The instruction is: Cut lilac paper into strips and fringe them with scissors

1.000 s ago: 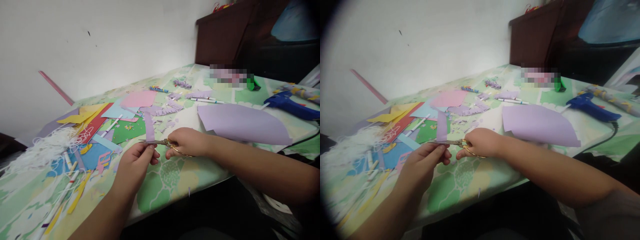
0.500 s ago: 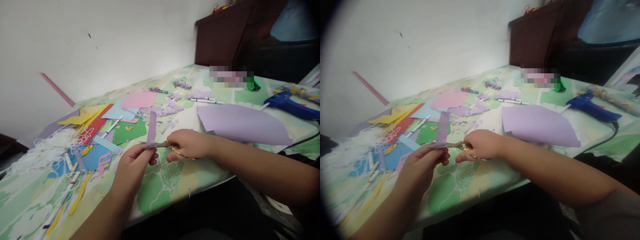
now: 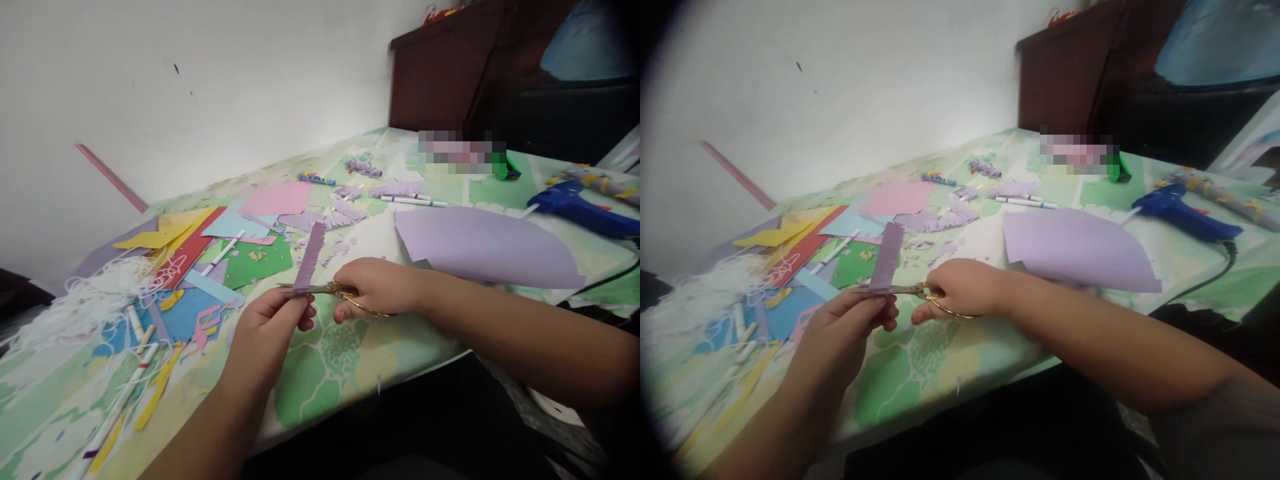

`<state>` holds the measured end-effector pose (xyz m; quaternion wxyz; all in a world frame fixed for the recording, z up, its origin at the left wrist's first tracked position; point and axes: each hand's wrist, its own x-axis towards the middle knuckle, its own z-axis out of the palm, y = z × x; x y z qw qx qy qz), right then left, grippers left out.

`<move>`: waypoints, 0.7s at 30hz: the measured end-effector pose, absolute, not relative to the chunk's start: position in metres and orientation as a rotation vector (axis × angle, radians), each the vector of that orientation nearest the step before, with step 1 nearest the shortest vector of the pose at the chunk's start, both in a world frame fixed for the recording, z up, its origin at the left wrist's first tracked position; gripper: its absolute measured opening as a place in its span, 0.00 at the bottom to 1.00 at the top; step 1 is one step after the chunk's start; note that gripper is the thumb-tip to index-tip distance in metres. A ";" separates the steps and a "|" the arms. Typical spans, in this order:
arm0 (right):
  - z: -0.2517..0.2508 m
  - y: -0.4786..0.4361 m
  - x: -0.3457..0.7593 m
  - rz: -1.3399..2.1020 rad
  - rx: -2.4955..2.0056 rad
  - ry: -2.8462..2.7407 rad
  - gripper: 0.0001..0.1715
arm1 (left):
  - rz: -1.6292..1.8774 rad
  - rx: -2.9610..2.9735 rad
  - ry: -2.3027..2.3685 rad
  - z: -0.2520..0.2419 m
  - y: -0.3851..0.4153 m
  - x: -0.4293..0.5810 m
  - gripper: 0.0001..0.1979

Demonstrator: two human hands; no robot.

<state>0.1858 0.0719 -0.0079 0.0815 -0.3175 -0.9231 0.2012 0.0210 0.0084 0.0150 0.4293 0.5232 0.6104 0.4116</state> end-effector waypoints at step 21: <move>-0.007 0.074 0.184 0.559 -1.061 -2.736 0.26 | 1.006 1.327 1.490 0.011 0.011 0.018 0.06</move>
